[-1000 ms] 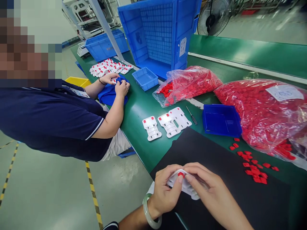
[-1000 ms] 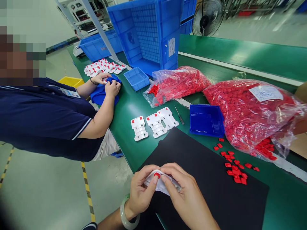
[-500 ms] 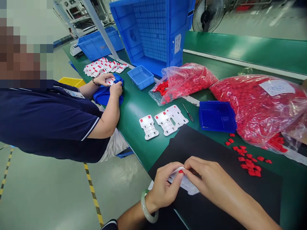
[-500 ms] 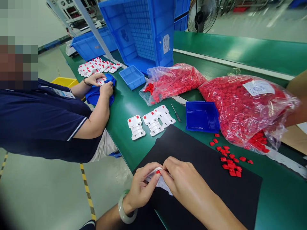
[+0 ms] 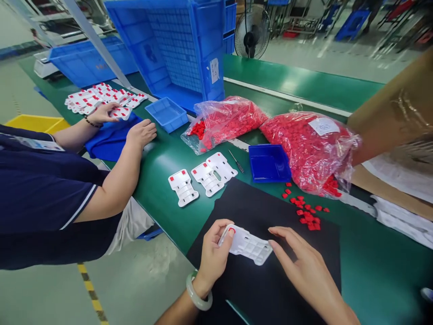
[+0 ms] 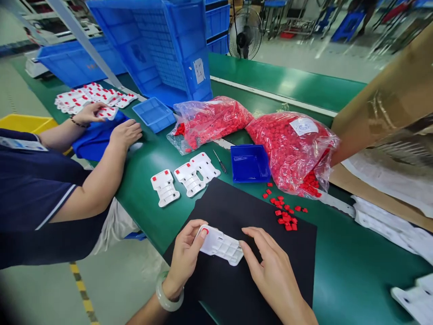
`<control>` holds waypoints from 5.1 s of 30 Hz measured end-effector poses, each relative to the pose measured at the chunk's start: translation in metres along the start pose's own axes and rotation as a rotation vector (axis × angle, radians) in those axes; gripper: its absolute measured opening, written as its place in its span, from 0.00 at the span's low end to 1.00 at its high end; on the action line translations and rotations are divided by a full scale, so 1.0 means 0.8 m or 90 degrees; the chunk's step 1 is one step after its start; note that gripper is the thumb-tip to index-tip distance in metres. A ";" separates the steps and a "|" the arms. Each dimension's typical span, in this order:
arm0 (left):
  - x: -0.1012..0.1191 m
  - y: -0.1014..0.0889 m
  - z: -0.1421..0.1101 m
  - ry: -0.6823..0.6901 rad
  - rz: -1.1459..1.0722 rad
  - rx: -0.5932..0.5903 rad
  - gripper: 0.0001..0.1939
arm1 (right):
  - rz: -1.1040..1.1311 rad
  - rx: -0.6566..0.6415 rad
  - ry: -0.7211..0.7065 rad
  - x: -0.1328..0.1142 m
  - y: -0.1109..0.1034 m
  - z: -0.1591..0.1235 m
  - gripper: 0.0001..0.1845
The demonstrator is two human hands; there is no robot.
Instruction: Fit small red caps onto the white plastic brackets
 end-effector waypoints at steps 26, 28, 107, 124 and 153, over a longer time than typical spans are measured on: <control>-0.028 0.012 -0.002 -0.068 -0.028 -0.142 0.27 | -0.220 0.078 -0.208 -0.030 -0.047 0.188 0.11; -0.024 0.017 -0.002 -0.051 -0.035 -0.169 0.23 | -0.258 0.090 -0.206 -0.009 -0.060 0.228 0.12; 0.025 0.003 -0.030 0.036 0.015 0.040 0.11 | 0.018 -0.024 -0.326 -0.085 0.079 0.003 0.08; 0.068 -0.010 -0.044 0.194 0.201 0.134 0.06 | 0.179 -0.091 -0.084 -0.055 0.086 0.014 0.04; 0.067 -0.016 -0.048 0.200 0.238 0.154 0.06 | 0.254 -0.094 -0.076 -0.072 0.086 0.015 0.04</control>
Point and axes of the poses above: each hand's wrist, its own z-axis towards the middle knuckle, its own y-axis out of the palm, x = y × z, the point moved 10 cm from there along z, towards the middle knuckle, and after that the axes turned 13 degrees about z, right-handed, at the moved point
